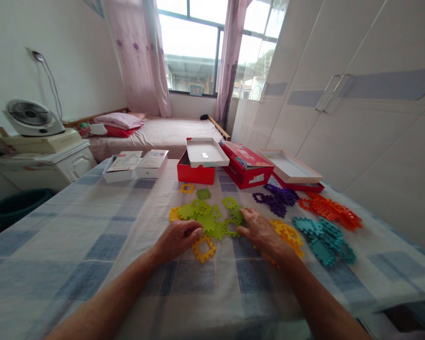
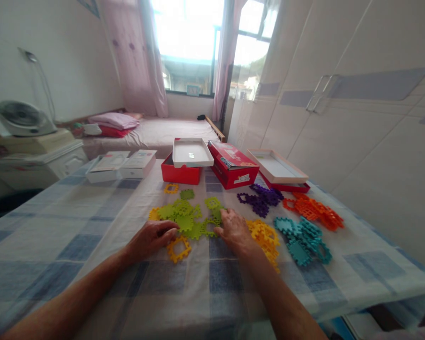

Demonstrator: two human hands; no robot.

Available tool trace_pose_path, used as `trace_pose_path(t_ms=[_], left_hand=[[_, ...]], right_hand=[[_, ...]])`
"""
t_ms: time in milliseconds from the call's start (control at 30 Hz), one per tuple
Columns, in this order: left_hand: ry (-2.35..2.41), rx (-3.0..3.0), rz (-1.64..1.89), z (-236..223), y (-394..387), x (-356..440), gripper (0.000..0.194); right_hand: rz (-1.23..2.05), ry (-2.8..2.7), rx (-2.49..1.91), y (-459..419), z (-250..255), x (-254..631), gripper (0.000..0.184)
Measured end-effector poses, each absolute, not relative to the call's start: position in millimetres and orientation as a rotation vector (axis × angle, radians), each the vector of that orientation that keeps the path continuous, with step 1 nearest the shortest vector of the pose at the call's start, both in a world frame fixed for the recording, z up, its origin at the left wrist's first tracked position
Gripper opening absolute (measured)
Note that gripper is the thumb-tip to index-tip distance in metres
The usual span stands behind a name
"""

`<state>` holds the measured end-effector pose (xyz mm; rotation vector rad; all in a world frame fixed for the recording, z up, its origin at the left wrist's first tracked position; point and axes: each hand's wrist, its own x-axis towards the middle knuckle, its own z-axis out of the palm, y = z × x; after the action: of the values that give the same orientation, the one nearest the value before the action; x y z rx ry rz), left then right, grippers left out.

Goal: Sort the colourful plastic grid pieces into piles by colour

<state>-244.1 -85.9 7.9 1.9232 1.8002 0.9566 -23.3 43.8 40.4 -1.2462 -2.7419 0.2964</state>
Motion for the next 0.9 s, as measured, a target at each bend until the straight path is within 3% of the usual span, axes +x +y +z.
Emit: trace_pose_path(t_ms=[167, 233, 367, 533, 633, 733, 900], left_hand=[[1.798, 1.789, 1.124, 9, -87, -241, 0.027], [1.850, 1.648, 1.332, 11, -87, -242, 0.028], [2.139, 1.499, 1.620, 11, -83, -253, 0.029], [2.577, 1.719, 1.149, -5, -76, -268, 0.044], [2.585, 1.734, 0.855, -10, -75, -270, 0.048], [2.573, 1.726, 0.793, -7, -77, -268, 0.048], [2.624, 1.661, 0.860, -2, -78, -266, 0.046]], right_hand=[[0.185, -2.634, -1.159, 37, 39, -45, 0.053], [0.137, -2.564, -1.164, 19, 43, -51, 0.044], [0.351, -2.635, -1.020, -32, 45, -65, 0.028], [0.261, -2.694, -1.000, -65, 30, -79, 0.035], [0.275, -2.709, -0.970, -61, 29, -79, 0.024], [0.390, -2.704, -0.917, -51, 35, -71, 0.017], [0.340, -2.696, -0.856, -33, 30, -63, 0.044]])
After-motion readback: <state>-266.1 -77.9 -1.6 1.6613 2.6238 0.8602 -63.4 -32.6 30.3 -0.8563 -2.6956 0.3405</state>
